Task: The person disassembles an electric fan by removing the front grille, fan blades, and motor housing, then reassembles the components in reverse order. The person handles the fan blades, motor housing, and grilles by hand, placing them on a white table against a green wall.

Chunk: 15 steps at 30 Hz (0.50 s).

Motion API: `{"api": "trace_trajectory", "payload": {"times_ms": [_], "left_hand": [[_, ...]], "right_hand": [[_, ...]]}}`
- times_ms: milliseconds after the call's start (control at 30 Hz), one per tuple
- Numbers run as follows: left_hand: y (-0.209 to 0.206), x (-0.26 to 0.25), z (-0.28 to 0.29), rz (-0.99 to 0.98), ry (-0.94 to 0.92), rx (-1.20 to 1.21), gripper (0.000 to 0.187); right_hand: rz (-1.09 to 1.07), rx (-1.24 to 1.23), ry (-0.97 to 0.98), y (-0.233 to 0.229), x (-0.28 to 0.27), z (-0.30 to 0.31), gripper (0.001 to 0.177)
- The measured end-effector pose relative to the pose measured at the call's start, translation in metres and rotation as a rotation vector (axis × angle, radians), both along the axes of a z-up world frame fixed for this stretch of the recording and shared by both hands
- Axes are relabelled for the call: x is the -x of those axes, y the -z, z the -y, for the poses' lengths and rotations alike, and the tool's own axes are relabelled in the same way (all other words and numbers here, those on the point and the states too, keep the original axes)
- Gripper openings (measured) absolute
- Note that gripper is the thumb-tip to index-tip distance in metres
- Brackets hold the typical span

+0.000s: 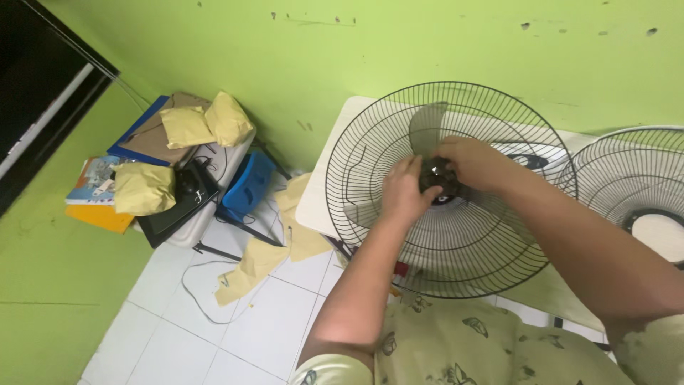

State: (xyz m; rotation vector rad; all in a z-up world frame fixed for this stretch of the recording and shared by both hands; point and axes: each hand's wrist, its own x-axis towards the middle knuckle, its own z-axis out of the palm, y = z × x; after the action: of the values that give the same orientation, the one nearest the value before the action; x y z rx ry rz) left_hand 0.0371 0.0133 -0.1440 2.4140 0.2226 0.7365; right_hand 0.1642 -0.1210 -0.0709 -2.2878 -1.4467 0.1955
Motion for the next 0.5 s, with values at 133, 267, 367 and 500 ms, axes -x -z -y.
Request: {"api": "trace_trajectory", "payload": {"times_ms": [133, 267, 367, 500], "left_hand": [[0.004, -0.009, -0.003, 0.025, 0.046, -0.014, 0.078], [-0.001, -0.018, -0.003, 0.06, 0.112, 0.066, 0.098], [-0.005, -0.02, -0.002, -0.074, 0.145, 0.139, 0.108], [-0.005, -0.02, -0.001, -0.096, 0.142, 0.171, 0.113]], "right_hand": [[-0.047, 0.11, -0.033, -0.006, 0.002, -0.004, 0.034], [-0.004, 0.081, -0.078, -0.007, 0.003, -0.005, 0.034], [-0.013, 0.096, -0.059, -0.006, 0.002, -0.003, 0.026], [0.011, 0.053, -0.098, -0.006, 0.002, -0.002, 0.027]]}}
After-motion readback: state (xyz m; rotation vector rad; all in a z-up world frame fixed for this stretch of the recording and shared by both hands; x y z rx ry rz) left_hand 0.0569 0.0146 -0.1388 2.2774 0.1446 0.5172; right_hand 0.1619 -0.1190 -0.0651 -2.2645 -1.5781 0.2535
